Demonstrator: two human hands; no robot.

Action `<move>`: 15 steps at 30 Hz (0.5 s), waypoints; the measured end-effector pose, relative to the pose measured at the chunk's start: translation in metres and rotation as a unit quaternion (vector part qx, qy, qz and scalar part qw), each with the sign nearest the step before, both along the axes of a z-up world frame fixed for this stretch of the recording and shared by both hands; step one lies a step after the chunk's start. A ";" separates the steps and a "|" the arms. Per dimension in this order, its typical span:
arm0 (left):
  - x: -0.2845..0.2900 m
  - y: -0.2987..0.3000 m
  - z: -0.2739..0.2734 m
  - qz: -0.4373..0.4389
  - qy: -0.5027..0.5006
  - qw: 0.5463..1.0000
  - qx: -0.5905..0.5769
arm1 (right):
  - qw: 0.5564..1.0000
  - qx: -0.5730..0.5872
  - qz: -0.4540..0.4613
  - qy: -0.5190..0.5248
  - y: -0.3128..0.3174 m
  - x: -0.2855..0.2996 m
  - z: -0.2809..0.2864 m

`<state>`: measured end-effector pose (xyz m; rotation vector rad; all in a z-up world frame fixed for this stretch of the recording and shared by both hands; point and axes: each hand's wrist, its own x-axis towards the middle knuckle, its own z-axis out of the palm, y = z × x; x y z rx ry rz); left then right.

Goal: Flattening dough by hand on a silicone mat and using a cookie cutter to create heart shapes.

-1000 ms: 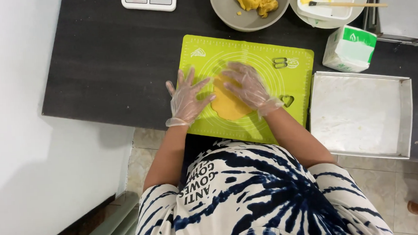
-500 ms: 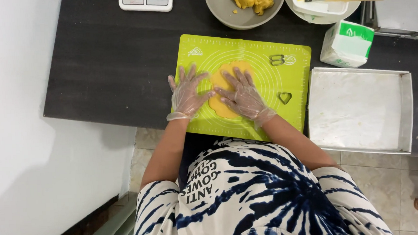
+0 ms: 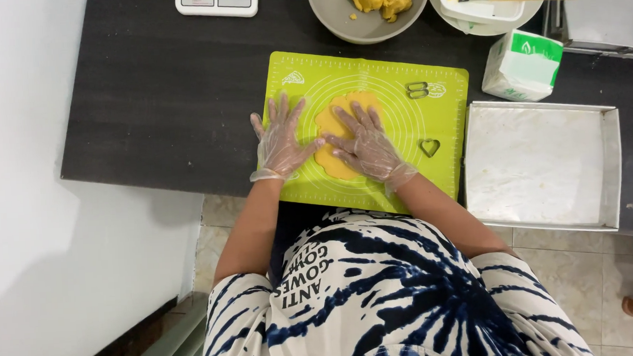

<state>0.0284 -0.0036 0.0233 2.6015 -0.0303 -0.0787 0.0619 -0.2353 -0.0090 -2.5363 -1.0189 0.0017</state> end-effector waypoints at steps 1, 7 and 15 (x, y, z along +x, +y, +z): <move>0.000 -0.001 0.001 0.002 -0.001 1.000 -0.001 | 1.000 0.000 0.003 0.000 -0.001 0.001 -0.002; 0.002 0.001 -0.007 -0.002 -0.002 1.000 0.011 | 0.998 0.050 0.017 0.025 -0.008 0.004 -0.001; 0.003 -0.003 -0.006 0.016 0.005 1.000 0.024 | 0.999 0.019 0.034 0.026 -0.007 -0.002 0.007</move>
